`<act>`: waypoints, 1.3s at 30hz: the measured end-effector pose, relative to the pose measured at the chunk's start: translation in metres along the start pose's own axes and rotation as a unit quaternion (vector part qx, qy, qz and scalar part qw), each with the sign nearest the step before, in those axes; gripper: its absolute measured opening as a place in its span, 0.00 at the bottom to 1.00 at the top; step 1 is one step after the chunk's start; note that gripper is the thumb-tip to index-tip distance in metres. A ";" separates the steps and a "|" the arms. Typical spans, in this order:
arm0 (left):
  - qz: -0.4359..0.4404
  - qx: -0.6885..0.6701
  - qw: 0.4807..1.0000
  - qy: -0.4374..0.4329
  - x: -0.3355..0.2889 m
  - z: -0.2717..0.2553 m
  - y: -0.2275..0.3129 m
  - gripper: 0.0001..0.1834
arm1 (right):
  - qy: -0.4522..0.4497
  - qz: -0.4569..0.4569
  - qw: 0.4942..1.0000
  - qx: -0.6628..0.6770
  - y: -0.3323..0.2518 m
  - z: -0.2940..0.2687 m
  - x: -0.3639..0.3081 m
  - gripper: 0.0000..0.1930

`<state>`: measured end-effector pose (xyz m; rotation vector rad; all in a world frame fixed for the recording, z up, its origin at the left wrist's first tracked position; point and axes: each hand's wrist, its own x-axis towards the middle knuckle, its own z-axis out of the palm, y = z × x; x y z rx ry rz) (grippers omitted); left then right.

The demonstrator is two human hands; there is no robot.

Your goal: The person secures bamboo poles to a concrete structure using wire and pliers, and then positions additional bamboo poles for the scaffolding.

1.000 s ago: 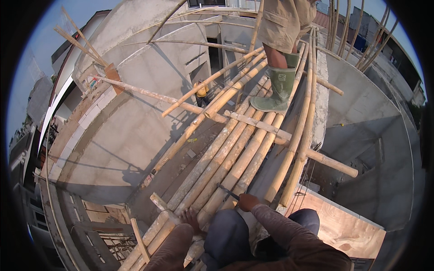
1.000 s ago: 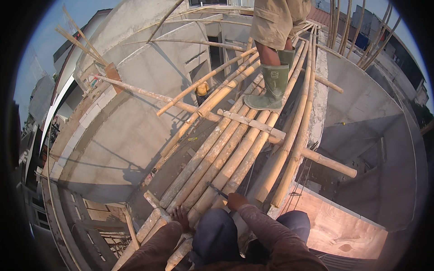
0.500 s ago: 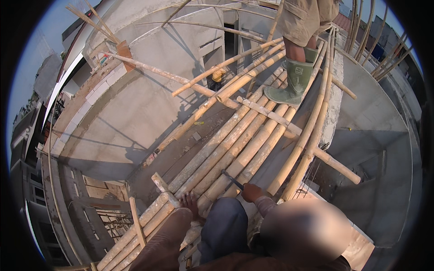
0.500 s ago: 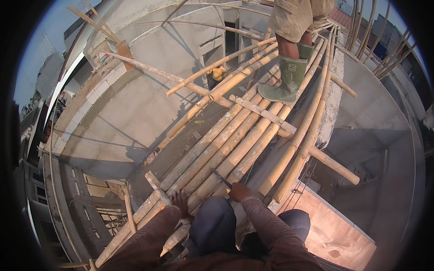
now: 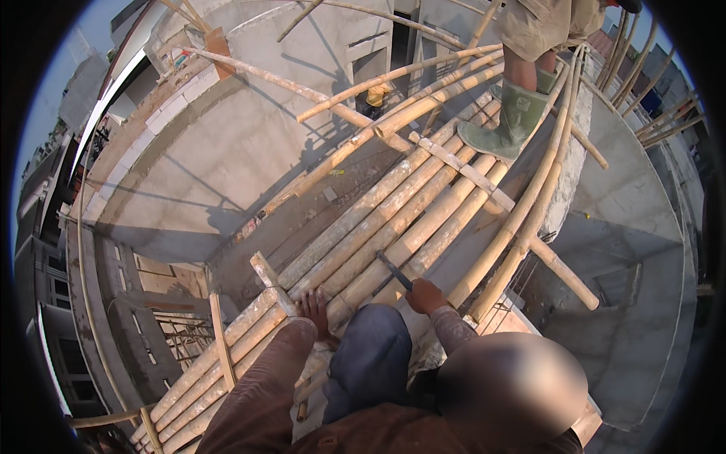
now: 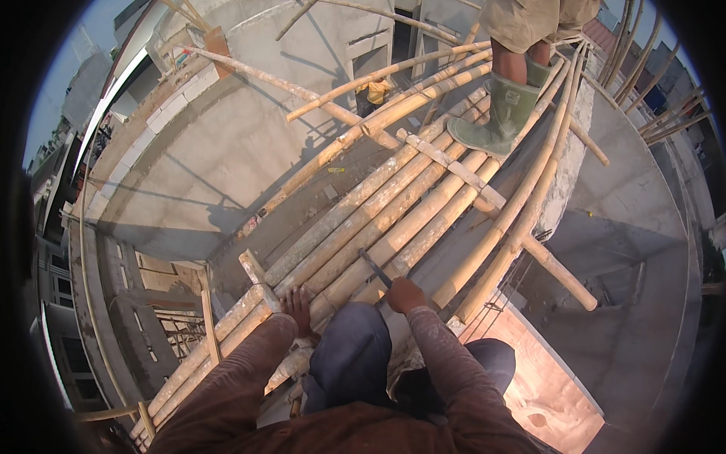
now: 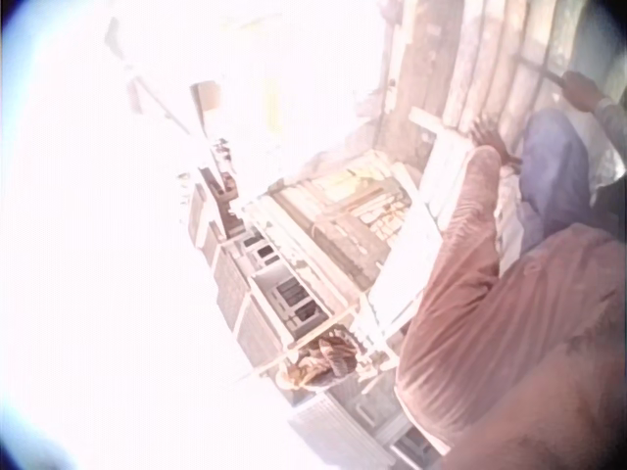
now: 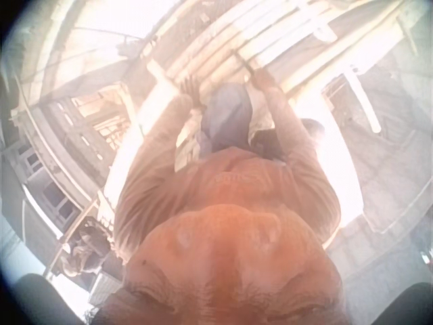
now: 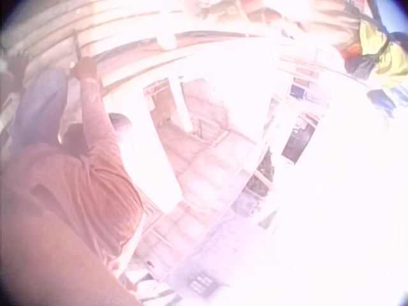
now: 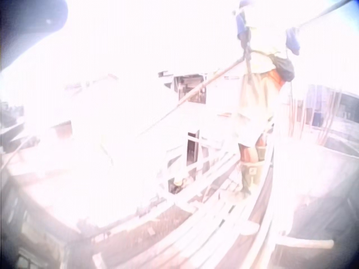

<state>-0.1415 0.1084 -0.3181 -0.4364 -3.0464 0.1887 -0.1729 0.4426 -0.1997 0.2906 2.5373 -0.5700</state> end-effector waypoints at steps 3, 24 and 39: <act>0.003 -0.072 0.994 -0.086 0.006 -0.021 -0.004 0.49 | -0.006 0.002 1.000 0.001 -0.004 -0.007 -0.003 0.17; 0.021 -0.056 0.948 -0.311 0.023 -0.038 -0.007 0.84 | -0.010 -0.003 1.000 0.011 -0.001 -0.007 0.000 0.21; 0.062 0.013 0.997 -0.036 0.020 -0.003 0.014 0.57 | 0.002 0.054 0.998 0.030 0.021 -0.008 -0.005 0.19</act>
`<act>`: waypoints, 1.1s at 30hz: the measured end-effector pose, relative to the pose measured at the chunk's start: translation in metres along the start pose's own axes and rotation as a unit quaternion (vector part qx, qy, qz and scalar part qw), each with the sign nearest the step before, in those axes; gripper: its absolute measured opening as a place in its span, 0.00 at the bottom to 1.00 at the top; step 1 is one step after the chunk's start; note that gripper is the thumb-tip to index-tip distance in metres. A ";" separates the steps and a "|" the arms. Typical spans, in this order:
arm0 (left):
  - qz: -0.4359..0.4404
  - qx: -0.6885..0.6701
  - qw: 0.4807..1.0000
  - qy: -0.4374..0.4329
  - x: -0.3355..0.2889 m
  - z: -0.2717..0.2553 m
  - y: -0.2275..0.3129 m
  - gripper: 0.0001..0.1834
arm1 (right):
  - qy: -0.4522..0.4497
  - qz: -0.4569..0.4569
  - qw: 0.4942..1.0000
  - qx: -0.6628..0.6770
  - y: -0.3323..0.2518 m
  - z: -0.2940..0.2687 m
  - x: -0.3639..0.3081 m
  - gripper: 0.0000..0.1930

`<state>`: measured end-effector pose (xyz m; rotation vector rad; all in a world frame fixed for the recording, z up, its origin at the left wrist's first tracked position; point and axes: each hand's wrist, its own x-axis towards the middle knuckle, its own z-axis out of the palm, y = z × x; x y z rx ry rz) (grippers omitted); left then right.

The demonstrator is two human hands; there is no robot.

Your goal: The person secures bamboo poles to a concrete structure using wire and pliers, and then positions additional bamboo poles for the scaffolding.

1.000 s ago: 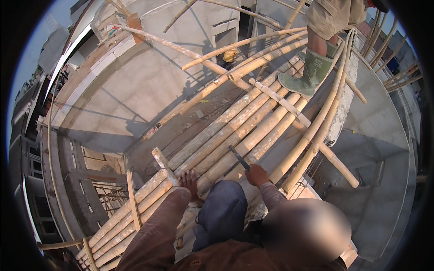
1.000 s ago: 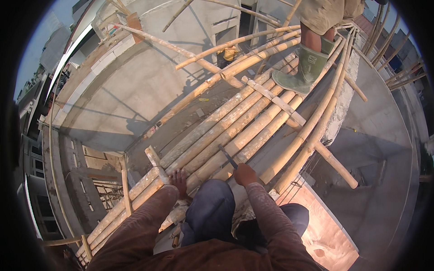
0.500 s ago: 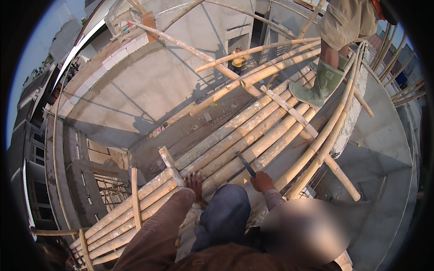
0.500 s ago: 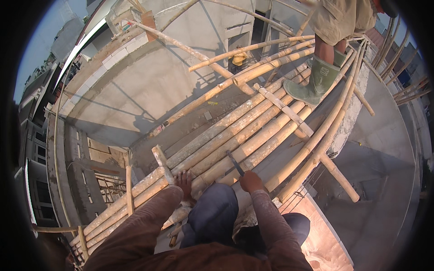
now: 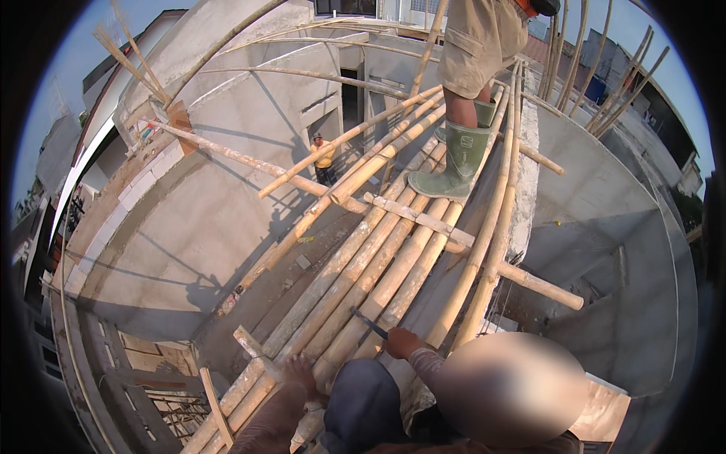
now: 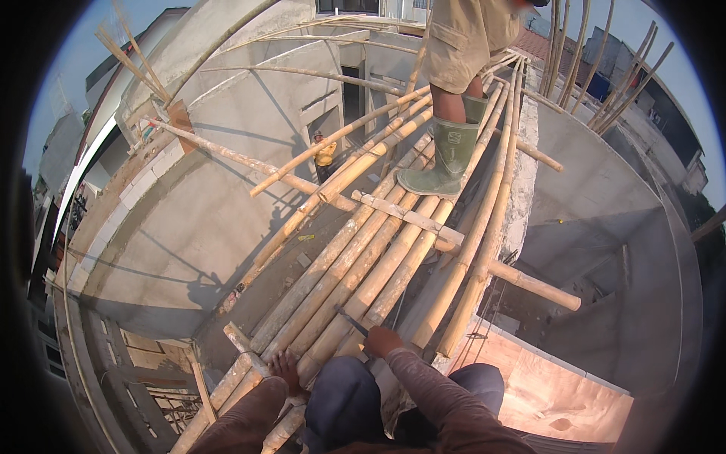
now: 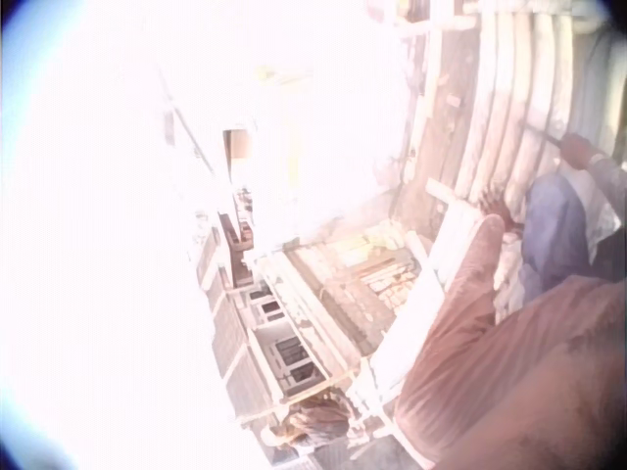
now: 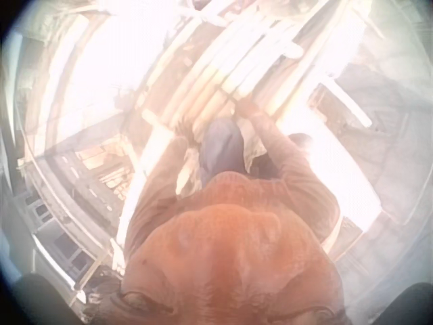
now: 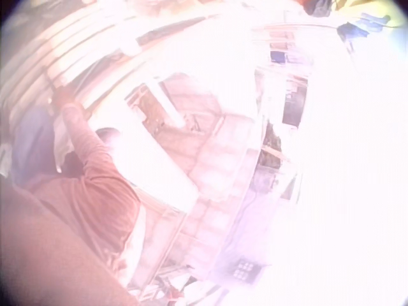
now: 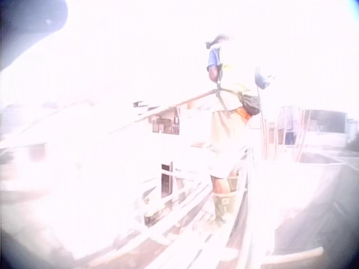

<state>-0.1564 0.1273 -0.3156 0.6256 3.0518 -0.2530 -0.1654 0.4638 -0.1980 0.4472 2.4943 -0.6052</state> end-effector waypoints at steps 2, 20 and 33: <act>0.009 -0.085 0.987 -0.134 0.009 -0.033 0.000 0.44 | 0.007 0.002 1.000 0.013 -0.003 0.001 0.000 0.19; -0.076 0.014 0.972 0.222 -0.005 0.056 -0.009 0.19 | -0.038 -0.027 0.999 0.004 -0.016 0.009 0.009 0.17; -0.132 -0.048 0.949 0.281 -0.002 0.050 0.008 0.19 | -0.064 -0.049 0.997 -0.004 -0.012 0.016 0.016 0.17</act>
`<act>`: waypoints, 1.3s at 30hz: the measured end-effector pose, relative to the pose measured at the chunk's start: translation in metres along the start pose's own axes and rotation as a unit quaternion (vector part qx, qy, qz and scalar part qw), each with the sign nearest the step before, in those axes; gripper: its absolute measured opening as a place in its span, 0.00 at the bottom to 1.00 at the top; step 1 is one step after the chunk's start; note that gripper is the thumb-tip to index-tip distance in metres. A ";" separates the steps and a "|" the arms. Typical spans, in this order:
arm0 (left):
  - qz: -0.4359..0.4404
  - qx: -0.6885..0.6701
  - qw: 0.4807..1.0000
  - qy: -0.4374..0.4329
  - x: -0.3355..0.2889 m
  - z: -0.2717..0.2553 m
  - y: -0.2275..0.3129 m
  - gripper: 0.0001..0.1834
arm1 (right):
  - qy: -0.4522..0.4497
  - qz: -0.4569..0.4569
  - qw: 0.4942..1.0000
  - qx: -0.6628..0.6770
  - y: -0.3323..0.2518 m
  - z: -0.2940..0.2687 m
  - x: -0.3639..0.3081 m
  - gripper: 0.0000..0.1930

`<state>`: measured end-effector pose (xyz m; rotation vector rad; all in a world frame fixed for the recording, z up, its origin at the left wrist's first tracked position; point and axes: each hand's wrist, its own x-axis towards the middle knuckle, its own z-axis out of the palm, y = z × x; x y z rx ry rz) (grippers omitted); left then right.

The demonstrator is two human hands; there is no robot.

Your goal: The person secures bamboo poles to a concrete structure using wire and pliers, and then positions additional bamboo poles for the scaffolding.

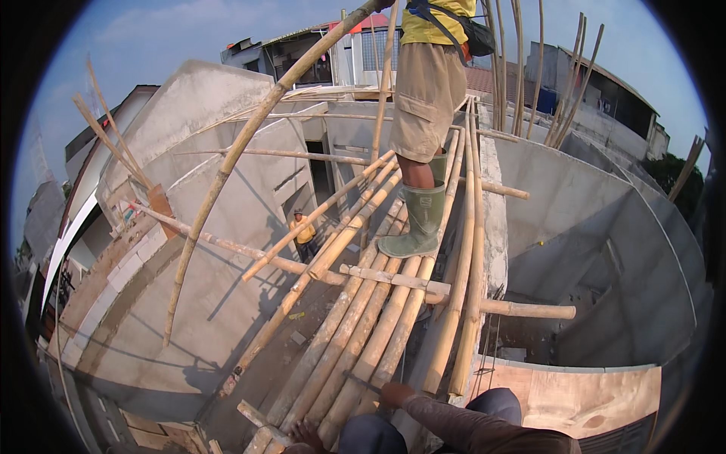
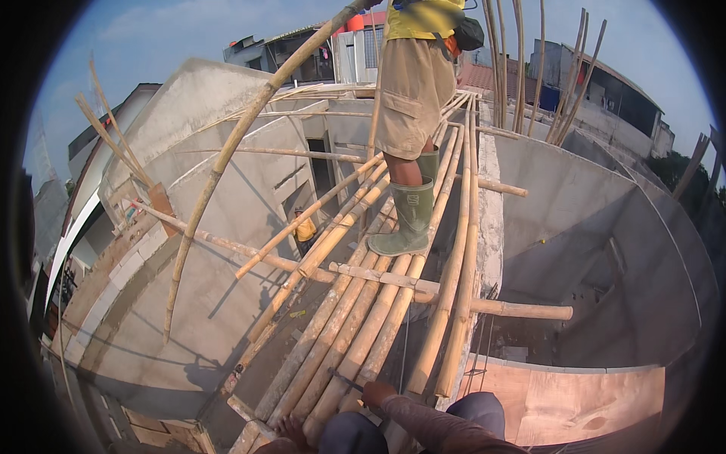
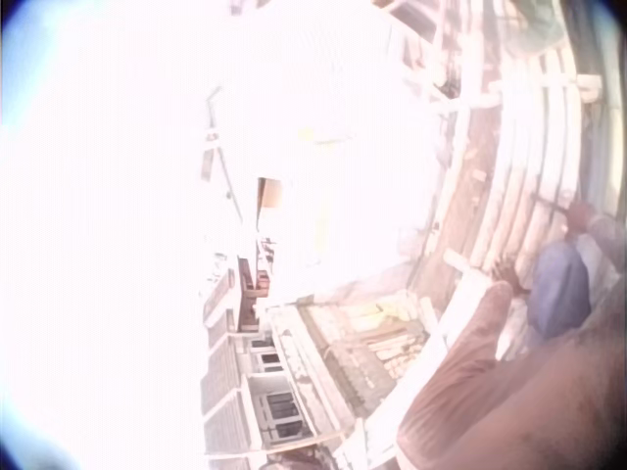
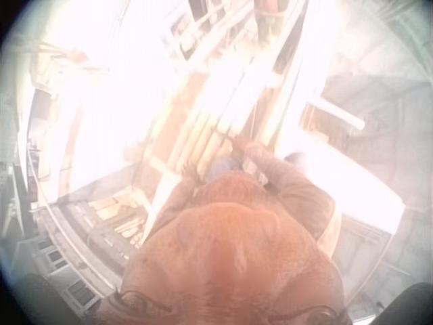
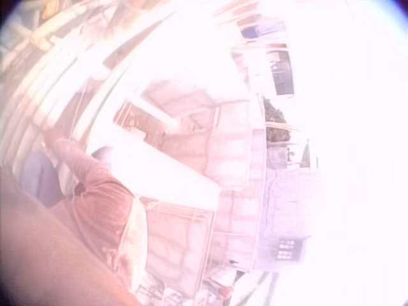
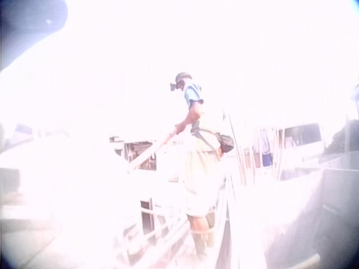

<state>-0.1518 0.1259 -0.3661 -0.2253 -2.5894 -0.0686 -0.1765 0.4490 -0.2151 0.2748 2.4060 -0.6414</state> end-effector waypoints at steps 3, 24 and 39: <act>-0.013 0.018 0.998 0.064 0.005 0.009 -0.004 0.17 | 0.000 -0.006 1.000 -0.006 0.000 0.007 0.006 0.18; 0.044 0.008 0.848 -0.528 0.053 -0.051 0.001 0.86 | 0.211 -0.168 0.673 0.688 -0.046 -0.336 -0.060 0.10; 0.018 -0.028 0.792 -0.609 0.073 -0.101 -0.009 0.85 | 0.133 -0.168 0.887 0.409 -0.045 -0.108 -0.090 0.16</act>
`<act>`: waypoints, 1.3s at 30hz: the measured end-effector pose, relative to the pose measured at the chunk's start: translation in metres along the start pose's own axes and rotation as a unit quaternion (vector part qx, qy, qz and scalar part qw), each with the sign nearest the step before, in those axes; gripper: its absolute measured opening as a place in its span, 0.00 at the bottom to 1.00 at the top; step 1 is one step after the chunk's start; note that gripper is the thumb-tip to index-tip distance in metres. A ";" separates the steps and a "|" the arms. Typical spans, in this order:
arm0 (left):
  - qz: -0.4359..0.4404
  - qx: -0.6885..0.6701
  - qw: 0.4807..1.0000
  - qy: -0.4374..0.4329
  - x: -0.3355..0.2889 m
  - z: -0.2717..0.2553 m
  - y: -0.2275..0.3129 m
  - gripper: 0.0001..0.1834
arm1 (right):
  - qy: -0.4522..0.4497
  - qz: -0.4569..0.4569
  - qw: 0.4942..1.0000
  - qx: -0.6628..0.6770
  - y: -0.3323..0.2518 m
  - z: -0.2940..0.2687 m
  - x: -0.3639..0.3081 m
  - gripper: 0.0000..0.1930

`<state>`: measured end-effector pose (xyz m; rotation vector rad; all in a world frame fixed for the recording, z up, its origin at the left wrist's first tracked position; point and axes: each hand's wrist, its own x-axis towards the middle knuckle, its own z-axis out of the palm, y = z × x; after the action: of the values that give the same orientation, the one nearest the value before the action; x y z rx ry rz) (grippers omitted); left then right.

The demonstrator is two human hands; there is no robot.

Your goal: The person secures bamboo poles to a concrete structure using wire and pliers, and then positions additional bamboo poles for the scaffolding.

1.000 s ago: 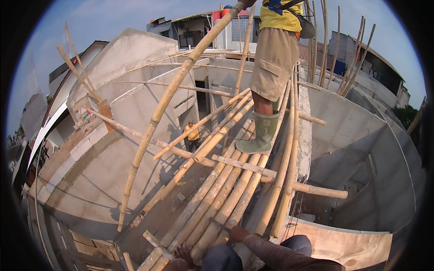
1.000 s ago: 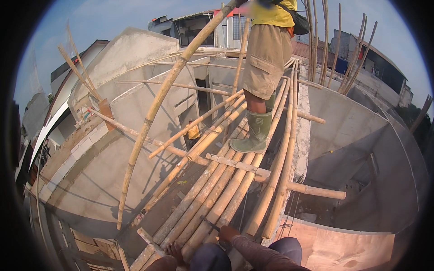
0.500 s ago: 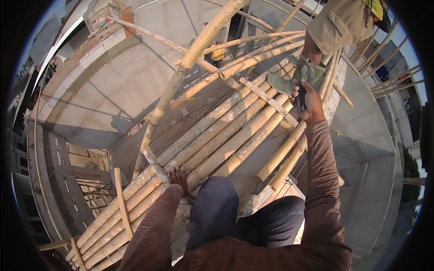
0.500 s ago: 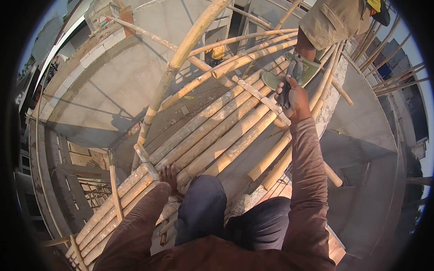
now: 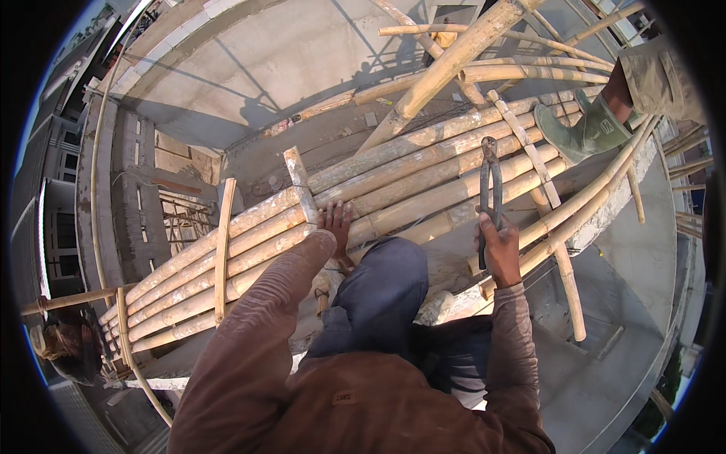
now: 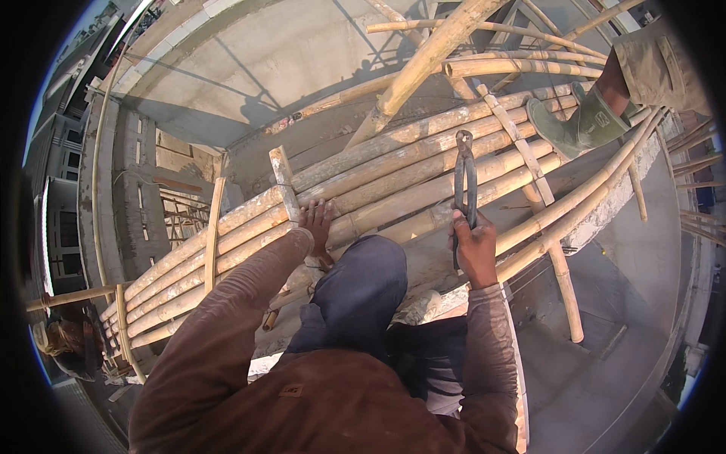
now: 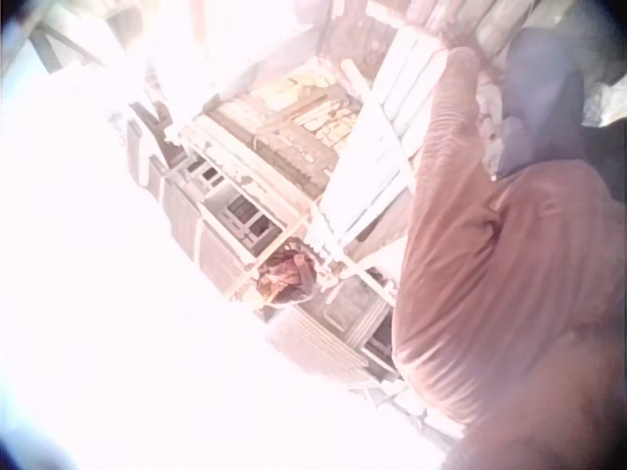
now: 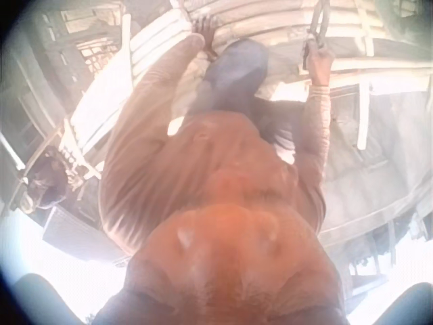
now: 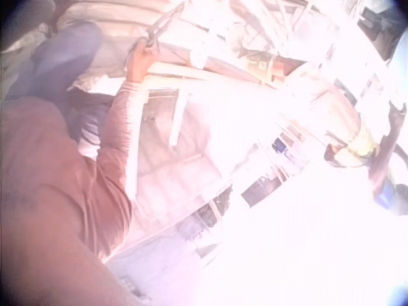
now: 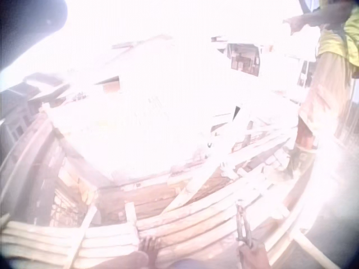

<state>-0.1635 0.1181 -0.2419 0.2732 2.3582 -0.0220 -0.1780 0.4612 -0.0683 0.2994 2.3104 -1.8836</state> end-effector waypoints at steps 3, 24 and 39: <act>0.006 -0.001 1.000 -0.014 0.007 -0.003 0.002 0.85 | 0.027 -0.003 1.000 0.007 0.009 -0.007 0.015 0.13; -0.016 0.059 0.998 -0.029 0.010 -0.011 0.017 0.84 | 0.032 -0.029 0.982 -0.186 0.027 -0.030 0.033 0.17; -0.015 0.050 0.999 -0.006 0.008 -0.006 0.009 0.85 | 0.053 0.015 0.967 -0.247 0.038 -0.039 0.042 0.20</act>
<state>-0.1715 0.1293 -0.2427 0.2846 2.3522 -0.1556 -0.2094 0.5092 -0.1064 0.3732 2.7223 -1.2380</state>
